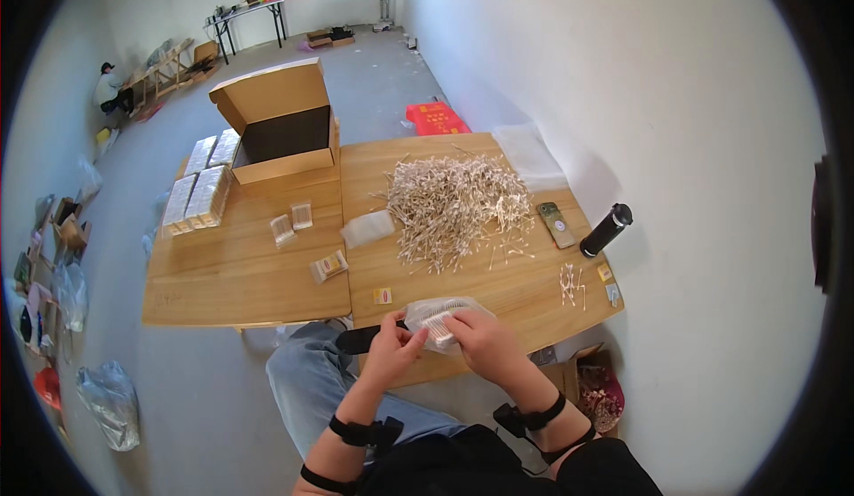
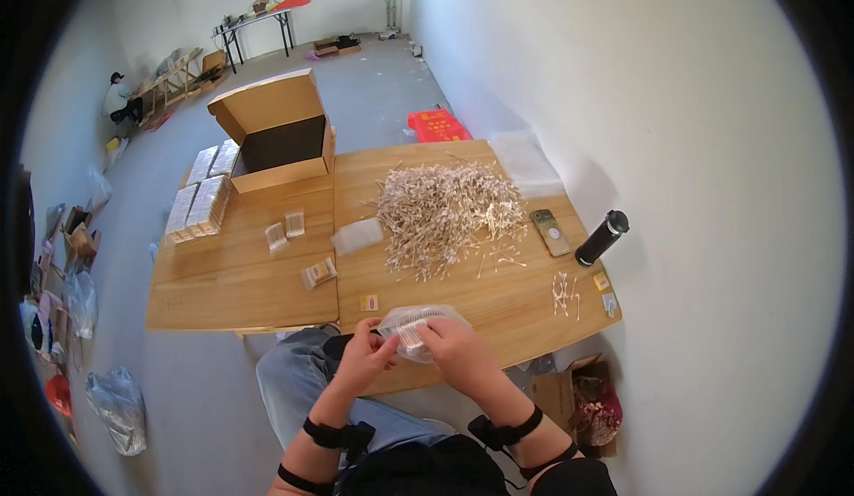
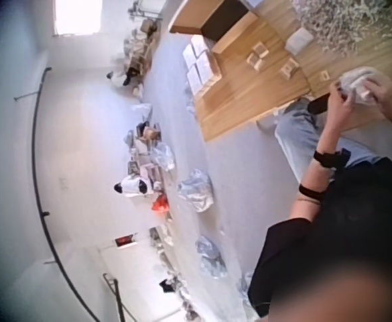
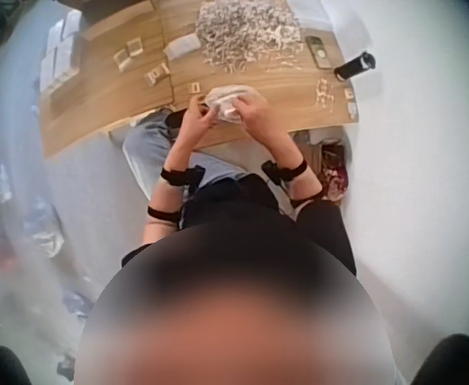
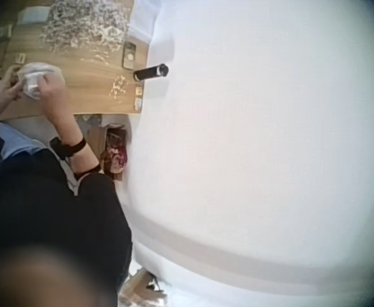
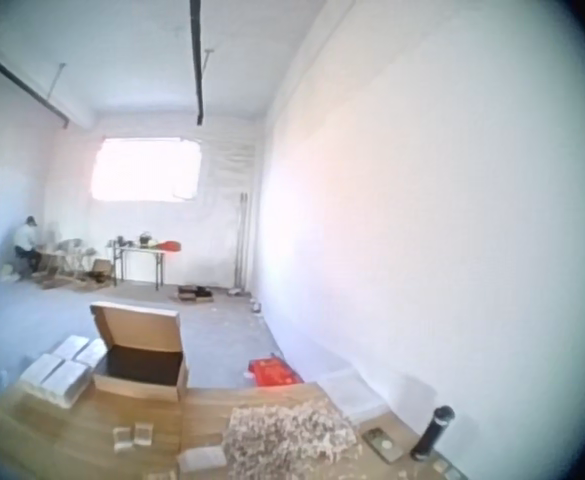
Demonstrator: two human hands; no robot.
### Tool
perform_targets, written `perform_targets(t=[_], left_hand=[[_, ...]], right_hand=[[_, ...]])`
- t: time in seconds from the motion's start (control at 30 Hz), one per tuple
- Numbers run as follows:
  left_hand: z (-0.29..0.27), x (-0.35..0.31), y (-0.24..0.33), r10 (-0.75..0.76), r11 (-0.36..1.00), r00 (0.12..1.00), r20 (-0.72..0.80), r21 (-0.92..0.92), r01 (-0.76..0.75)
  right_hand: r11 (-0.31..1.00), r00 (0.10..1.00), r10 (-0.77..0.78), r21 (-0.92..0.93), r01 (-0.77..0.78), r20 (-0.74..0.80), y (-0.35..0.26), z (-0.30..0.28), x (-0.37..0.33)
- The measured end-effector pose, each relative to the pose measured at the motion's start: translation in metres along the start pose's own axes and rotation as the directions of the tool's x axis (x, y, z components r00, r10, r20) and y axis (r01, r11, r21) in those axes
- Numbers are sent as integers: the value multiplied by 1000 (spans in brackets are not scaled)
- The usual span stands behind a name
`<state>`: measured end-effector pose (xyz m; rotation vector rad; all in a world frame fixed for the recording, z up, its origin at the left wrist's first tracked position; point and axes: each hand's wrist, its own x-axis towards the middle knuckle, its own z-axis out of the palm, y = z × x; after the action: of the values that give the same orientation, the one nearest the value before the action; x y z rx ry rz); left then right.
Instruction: Pack and organize hygiene product packets into a large box.
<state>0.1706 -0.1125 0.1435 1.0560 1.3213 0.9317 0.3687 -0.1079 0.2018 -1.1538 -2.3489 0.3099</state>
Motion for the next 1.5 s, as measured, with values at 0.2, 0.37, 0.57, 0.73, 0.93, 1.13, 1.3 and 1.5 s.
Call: perform_targets(t=[0.2,0.37,0.57,0.73,0.93,1.13,1.3,1.5], left_hand=[[25,-12,-2,305,949,934,-188,141,-281],[23,-16,0,374,920,904,-207,203,-334],[24,-13,2,426,870,892,-150,339,-358],[20,-10,12,412,872,907,-85,325,-366],[45,4,-31,499,860,867,-5,124,-495],[-16,24,40,304,888,891,336,239,-393],[-101,146,-59,297,615,953,-53,774,-149],[-158,193,-92,287,349,954,-87,937,-20]], right_hand=[[995,997,48,-84,-53,-67,11,42,14],[1000,998,-15,-2,15,63,0,18,9],[997,978,0,78,-17,210,6,22,29],[983,947,-139,154,97,291,20,34,43],[994,864,24,79,-74,502,19,33,48],[997,883,-30,74,-6,468,24,23,43],[965,765,223,-25,-262,604,21,22,48],[904,735,338,16,-428,588,33,29,49]])
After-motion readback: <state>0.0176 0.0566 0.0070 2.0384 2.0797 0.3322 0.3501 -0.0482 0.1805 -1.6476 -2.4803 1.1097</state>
